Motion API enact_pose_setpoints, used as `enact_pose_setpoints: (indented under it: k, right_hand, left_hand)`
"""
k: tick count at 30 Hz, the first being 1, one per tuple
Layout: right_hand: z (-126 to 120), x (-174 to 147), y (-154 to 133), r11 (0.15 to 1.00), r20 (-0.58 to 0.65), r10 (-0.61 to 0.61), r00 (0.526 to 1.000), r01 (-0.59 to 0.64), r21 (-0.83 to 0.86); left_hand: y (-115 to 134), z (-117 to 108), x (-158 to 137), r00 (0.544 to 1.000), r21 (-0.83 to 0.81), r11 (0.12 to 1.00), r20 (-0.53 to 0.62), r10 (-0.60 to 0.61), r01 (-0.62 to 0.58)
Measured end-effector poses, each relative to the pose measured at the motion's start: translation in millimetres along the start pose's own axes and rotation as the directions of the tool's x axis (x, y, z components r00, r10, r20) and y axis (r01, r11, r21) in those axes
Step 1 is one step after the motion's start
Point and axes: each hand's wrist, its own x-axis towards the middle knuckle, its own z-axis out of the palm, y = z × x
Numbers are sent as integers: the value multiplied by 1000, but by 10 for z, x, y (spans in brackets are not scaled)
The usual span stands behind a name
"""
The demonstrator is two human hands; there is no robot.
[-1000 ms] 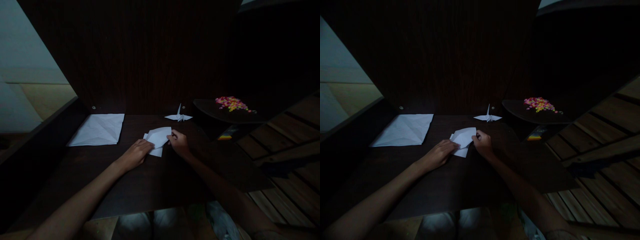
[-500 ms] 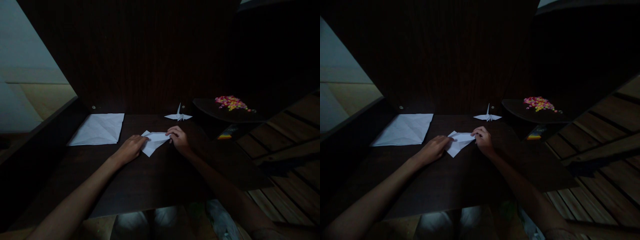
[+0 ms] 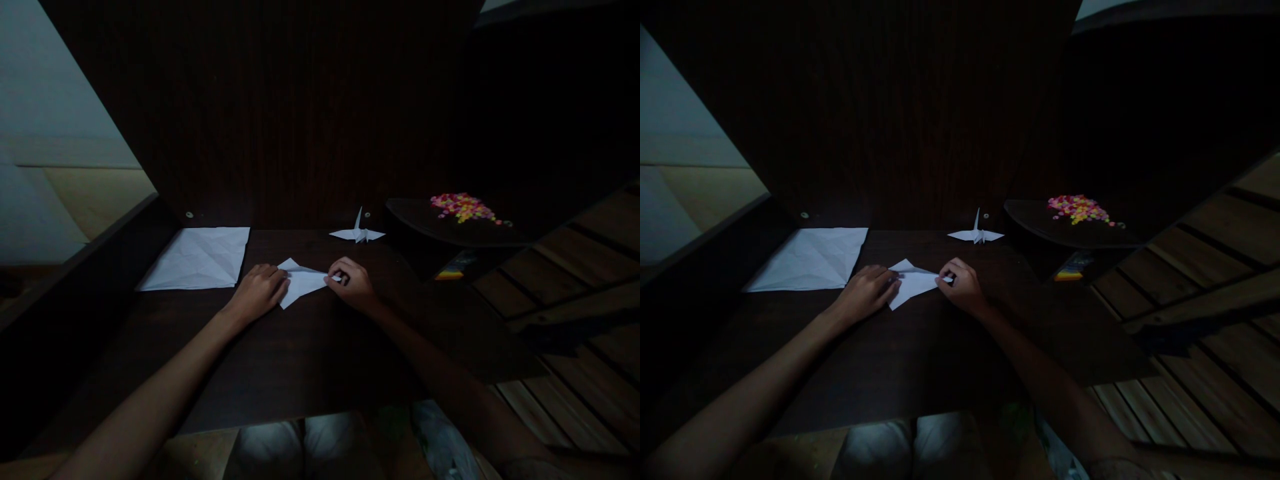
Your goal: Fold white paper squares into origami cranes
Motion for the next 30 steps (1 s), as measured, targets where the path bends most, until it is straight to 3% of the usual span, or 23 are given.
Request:
enact_pose_setpoints:
  k: [5, 13, 21, 30]
  right_hand:
    - [19, -5, -7, 992, 56, -52, 997, 58, -111]
    - [82, -52, 43, 940, 144, -236, 961, 263, -215]
    - [182, -103, 170, 900, 241, -325, 915, 377, -219]
    - [166, -139, -13, 879, 495, -201, 845, 379, -290]
  left_hand:
    - [29, -19, 1, 996, -58, 997, -56, -63, 60]
    - [45, 87, -11, 988, -157, 987, -156, -4, -21]
    - [-34, 297, -65, 993, -186, 977, 38, 110, -101]
    - [75, 226, -49, 982, -123, 990, 168, 84, -63]
